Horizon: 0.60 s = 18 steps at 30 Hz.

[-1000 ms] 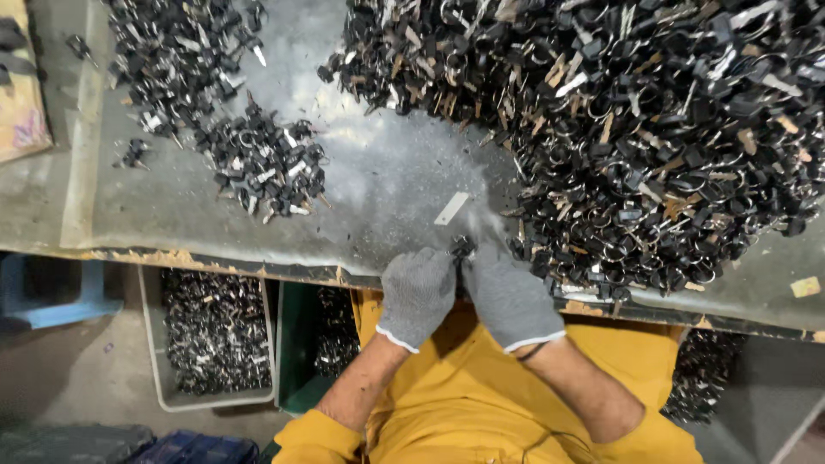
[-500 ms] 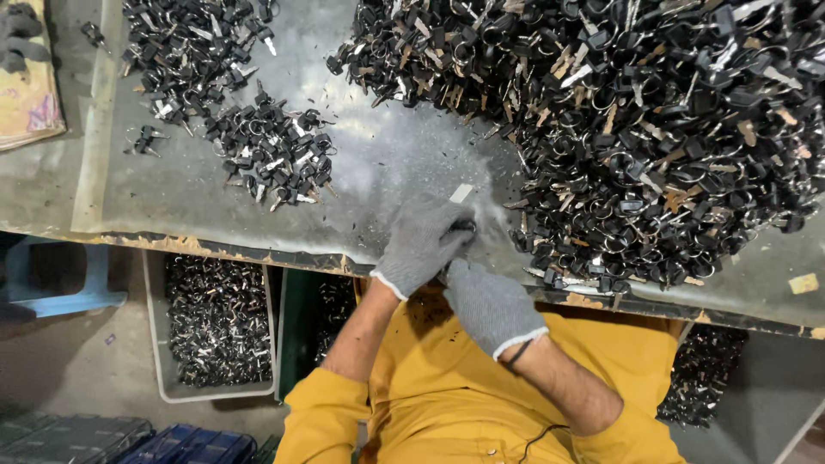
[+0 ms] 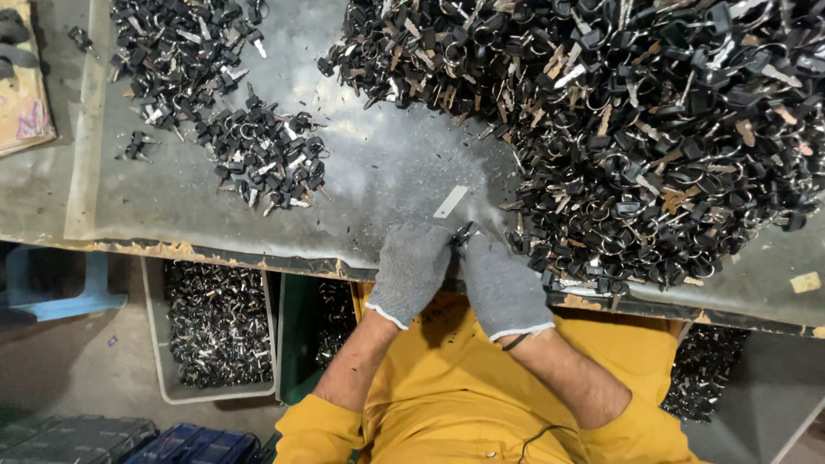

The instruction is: The person, wearing gray work gloves, picks small black metal components one at a time from a large pile on a metal workbench, looks them over in both hands, and drops them into plastic bins below the bench. The sorted pieces accumulate in a small pile on the bench as the person works through the heap.

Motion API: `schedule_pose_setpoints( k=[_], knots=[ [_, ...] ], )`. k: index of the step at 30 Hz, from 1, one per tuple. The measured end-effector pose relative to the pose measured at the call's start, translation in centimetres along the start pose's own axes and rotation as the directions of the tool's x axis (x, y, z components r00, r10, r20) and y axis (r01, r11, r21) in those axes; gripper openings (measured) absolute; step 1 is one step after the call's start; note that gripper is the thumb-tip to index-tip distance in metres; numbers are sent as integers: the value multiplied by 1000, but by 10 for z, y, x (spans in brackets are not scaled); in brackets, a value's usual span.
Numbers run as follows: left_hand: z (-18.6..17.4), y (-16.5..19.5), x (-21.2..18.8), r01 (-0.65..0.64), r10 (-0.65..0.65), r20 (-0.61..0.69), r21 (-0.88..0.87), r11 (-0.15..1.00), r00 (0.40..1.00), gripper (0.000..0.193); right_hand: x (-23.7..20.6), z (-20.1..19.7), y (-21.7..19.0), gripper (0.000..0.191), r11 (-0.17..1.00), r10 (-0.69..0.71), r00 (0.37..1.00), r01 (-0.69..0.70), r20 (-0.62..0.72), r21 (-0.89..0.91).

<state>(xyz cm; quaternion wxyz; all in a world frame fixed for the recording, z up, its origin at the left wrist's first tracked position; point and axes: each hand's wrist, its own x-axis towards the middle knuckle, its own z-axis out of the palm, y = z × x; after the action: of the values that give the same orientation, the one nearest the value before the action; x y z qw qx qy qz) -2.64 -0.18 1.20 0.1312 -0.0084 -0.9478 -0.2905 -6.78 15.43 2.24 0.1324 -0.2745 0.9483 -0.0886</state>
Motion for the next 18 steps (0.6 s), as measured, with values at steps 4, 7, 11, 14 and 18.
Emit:
schedule_pose_setpoints(
  k=[4, 7, 11, 14, 18],
  knots=[
    [5, -3, -5, -36, 36, -9, 23, 999, 999, 9, 0, -3, 9, 21, 998, -63, 997, 62, 33, 32],
    [6, 0, -8, -17, 16, -50, -23, 1000, 999, 12, 4, -4, 19, 22, 996, -56, 983, 43, 178, 75],
    [3, 6, -6, 22, -22, -31, -9, 1000, 999, 9, 11, -4, 20, 29, 968, -208, 974, 219, -93, 123],
    [-3, 7, -3, -10, 8, -84, -24, 1000, 996, 16, 10, -15, 18, 43, 904, -302, 902, 374, -310, 206],
    [-4, 4, -2, -9, -1, -111, -95, 995, 994, 17, 2, -37, 15, 62, 947, -5, 969, -75, 247, 312]
  ],
)
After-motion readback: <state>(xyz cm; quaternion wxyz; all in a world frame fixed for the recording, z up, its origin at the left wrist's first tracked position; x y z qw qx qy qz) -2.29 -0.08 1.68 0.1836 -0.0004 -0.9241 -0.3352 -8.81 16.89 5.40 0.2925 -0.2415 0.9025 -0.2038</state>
